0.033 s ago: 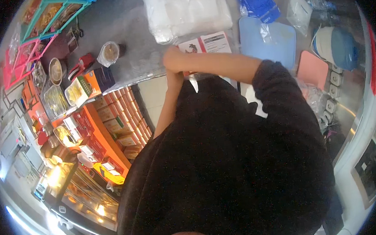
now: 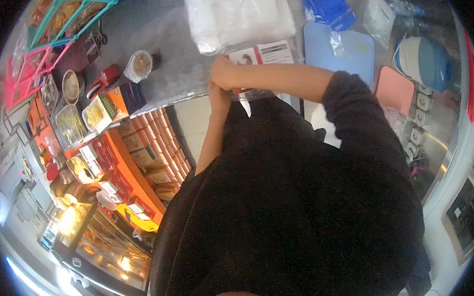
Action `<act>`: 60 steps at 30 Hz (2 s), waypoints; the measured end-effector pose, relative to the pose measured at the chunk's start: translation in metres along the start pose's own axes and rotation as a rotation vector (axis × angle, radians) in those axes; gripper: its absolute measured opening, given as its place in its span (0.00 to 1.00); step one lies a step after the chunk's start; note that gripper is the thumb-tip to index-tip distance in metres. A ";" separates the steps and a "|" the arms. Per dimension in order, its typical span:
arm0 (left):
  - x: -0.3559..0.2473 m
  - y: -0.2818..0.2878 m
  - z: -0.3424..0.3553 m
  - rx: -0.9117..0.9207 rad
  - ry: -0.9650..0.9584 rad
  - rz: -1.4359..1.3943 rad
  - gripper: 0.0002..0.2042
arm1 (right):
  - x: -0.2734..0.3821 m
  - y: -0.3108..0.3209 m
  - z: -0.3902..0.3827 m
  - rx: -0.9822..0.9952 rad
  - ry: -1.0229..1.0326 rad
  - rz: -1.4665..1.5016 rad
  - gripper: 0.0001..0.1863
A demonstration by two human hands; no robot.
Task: The person prepares multiple food orders by placing items into boxes and bags, including scooping food from a container, cutting a food item on a board with a knife, and labeling the packages with a pen.
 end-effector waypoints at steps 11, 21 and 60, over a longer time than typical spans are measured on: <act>-0.031 0.065 -0.010 -0.019 0.309 -0.002 0.25 | 0.020 0.101 0.026 -0.589 0.097 0.334 0.17; -0.036 0.056 0.005 0.103 0.258 -0.060 0.19 | 0.044 0.146 0.119 -0.734 0.175 0.257 0.35; -0.055 0.163 0.011 -0.051 -0.141 -0.189 0.16 | 0.030 -0.012 -0.037 -0.614 -0.360 0.037 0.22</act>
Point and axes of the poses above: each hand's wrist, its own z-axis towards the middle knuckle, its own y-axis out of the back of the hand, x = y × z, the point moved 3 cm from there along z, towards the middle knuckle, and after that the axes turned 8 degrees about z, right-handed, at the moved point
